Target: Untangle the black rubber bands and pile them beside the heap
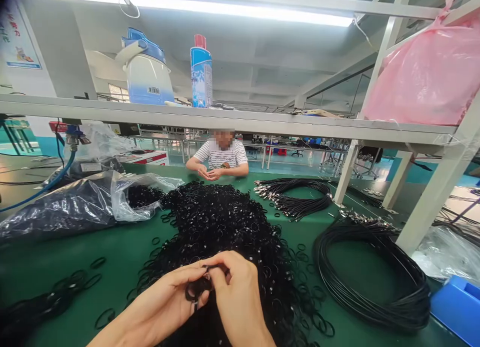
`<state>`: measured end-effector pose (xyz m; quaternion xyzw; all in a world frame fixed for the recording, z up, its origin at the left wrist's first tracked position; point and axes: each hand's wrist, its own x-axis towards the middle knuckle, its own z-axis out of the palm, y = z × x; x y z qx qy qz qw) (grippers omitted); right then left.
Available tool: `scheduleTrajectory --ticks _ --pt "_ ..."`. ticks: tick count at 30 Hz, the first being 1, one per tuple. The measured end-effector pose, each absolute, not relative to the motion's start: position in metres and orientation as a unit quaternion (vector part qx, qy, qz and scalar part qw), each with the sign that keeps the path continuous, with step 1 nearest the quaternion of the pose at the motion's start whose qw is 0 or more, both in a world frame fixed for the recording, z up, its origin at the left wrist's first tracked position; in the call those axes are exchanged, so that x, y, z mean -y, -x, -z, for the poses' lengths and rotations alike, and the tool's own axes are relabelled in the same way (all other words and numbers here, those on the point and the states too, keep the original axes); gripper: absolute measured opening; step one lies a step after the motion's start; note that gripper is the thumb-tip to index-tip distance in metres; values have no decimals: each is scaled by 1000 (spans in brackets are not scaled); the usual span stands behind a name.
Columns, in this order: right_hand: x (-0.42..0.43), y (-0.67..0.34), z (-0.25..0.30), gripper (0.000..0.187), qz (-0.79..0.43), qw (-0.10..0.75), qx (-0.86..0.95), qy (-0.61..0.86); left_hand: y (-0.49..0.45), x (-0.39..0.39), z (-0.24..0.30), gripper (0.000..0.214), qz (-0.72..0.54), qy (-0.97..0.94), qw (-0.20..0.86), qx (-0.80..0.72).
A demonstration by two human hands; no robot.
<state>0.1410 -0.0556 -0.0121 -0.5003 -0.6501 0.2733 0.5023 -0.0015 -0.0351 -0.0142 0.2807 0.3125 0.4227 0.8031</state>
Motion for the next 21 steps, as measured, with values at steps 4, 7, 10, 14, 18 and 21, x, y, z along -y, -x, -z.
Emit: scheduleTrajectory --ticks 4,7,10,14,18,21 --pt "55 -148 12 26 -243 496 666 501 4 32 12 16 -443 -217 804 -332" --pt "57 -145 17 28 -229 441 719 486 4 32 14 15 -436 -213 817 -310" --pt "56 -142 22 31 -212 438 719 495 4 33 15 17 -434 -217 814 -319" --pt "49 -150 21 28 -259 475 661 520 5 34 14 31 -440 -211 802 -344" --pt "44 -164 22 29 -221 463 670 537 7 35 11 40 -439 -204 798 -359" --pt "45 -166 24 38 -124 468 698 528 8 35 11 42 -438 -206 798 -359"
